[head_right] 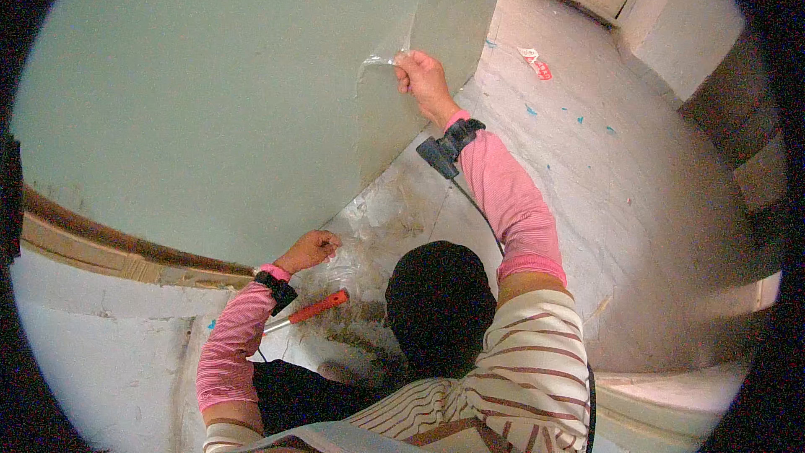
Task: Peeling off the protective plastic film from the wall and floor edges in an indoor construction environment.
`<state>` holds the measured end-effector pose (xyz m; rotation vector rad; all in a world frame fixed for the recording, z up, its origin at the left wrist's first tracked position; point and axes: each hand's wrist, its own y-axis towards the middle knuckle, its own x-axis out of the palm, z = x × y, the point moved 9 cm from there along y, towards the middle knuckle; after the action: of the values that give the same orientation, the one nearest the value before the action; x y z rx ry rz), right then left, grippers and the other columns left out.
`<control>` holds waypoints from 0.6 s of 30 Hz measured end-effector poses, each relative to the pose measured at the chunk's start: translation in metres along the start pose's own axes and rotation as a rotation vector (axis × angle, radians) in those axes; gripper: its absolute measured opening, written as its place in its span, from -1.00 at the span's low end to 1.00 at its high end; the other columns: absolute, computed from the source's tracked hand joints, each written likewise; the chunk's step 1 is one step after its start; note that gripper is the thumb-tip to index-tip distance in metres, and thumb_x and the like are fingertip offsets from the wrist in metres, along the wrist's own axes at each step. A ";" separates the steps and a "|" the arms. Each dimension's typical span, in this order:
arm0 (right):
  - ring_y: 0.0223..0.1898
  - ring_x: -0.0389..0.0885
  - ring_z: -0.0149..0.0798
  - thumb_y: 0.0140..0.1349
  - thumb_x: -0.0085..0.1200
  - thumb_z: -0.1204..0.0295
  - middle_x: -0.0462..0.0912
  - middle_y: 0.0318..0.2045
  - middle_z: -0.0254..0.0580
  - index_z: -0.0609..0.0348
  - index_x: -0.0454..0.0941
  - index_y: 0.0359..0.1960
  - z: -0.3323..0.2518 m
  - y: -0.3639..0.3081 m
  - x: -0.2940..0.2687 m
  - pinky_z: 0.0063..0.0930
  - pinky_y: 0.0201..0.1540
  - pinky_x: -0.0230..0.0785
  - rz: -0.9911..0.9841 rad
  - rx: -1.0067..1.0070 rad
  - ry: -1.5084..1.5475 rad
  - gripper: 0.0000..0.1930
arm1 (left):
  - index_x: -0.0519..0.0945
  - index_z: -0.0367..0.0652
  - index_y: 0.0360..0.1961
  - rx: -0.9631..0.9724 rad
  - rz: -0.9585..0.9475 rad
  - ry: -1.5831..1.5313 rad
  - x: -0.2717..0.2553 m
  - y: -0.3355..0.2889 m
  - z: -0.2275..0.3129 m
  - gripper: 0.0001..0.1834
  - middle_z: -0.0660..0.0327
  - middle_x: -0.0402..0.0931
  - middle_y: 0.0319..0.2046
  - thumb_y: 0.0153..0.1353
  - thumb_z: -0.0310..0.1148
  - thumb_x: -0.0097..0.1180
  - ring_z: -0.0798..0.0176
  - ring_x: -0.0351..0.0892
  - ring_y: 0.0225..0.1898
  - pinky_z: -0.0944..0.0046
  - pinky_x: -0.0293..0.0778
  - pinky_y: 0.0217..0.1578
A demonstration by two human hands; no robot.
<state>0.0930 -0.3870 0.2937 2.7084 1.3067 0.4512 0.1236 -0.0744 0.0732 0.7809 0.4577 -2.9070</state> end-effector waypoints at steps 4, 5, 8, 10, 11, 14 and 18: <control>-0.65 0.29 -0.52 0.22 -0.08 0.34 0.37 -0.65 -0.42 0.11 0.38 -0.52 0.011 0.000 -0.013 -0.67 -0.59 0.17 0.022 0.012 0.002 -0.81 | 0.50 -0.20 -0.16 -0.178 -0.059 -0.454 -0.001 0.034 0.046 -0.75 0.30 0.49 -0.42 0.25 -0.30 -0.09 0.44 0.45 -0.41 0.43 0.42 -0.41; -0.65 0.29 -0.52 0.22 -0.08 0.35 0.37 -0.65 -0.42 0.12 0.38 -0.52 0.012 0.003 -0.009 -0.67 -0.59 0.17 -0.009 -0.014 0.041 -0.81 | 0.49 -0.19 -0.13 -0.157 -0.020 -0.483 -0.011 0.044 0.067 -0.73 0.30 0.49 -0.42 0.25 -0.27 -0.08 0.43 0.45 -0.42 0.43 0.43 -0.41; -0.65 0.30 -0.53 0.22 -0.08 0.36 0.38 -0.65 -0.42 0.13 0.40 -0.52 0.011 0.001 0.000 -0.67 -0.58 0.17 -0.057 -0.033 0.091 -0.81 | 0.41 -0.13 -0.01 -0.139 0.088 -0.593 -0.041 0.086 0.122 -0.63 0.28 0.48 -0.35 0.24 -0.17 -0.08 0.42 0.44 -0.38 0.40 0.44 -0.37; -0.65 0.30 -0.53 0.22 -0.08 0.36 0.38 -0.65 -0.42 0.13 0.40 -0.53 0.013 0.000 0.003 -0.67 -0.58 0.17 -0.072 -0.039 0.095 -0.81 | 0.33 -0.10 0.07 -0.078 0.114 -0.641 -0.064 0.113 0.167 -0.55 0.25 0.45 -0.24 0.24 -0.09 -0.11 0.41 0.43 -0.29 0.38 0.43 -0.31; -0.66 0.30 -0.55 0.21 -0.07 0.35 0.38 -0.67 -0.43 0.13 0.39 -0.57 0.012 -0.001 0.001 -0.67 -0.60 0.16 -0.059 -0.065 0.088 -0.78 | 0.33 -0.10 0.07 -0.080 0.117 -0.638 -0.069 0.120 0.184 -0.55 0.25 0.45 -0.24 0.24 -0.09 -0.11 0.41 0.43 -0.29 0.38 0.43 -0.31; -0.65 0.30 -0.57 0.20 -0.06 0.35 0.38 -0.68 -0.44 0.14 0.39 -0.58 0.016 -0.006 -0.007 -0.68 -0.60 0.16 -0.034 -0.086 0.028 -0.78 | 0.29 -0.08 0.11 0.086 0.242 -0.753 -0.085 0.136 0.214 -0.52 0.24 0.42 -0.18 0.24 -0.07 -0.13 0.38 0.42 -0.22 0.36 0.42 -0.25; -0.64 0.30 -0.57 0.21 -0.06 0.38 0.38 -0.69 -0.44 0.15 0.40 -0.57 0.016 -0.005 0.002 -0.69 -0.58 0.16 -0.050 -0.064 0.060 -0.79 | 0.26 -0.13 0.13 0.038 0.216 -0.912 -0.089 0.140 0.201 -0.50 0.23 0.43 -0.19 0.25 -0.08 -0.15 0.35 0.44 -0.22 0.38 0.42 -0.24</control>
<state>0.0951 -0.3817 0.2776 2.6230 1.3477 0.5636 0.1291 -0.2691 0.2474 -0.4859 0.1909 -2.6803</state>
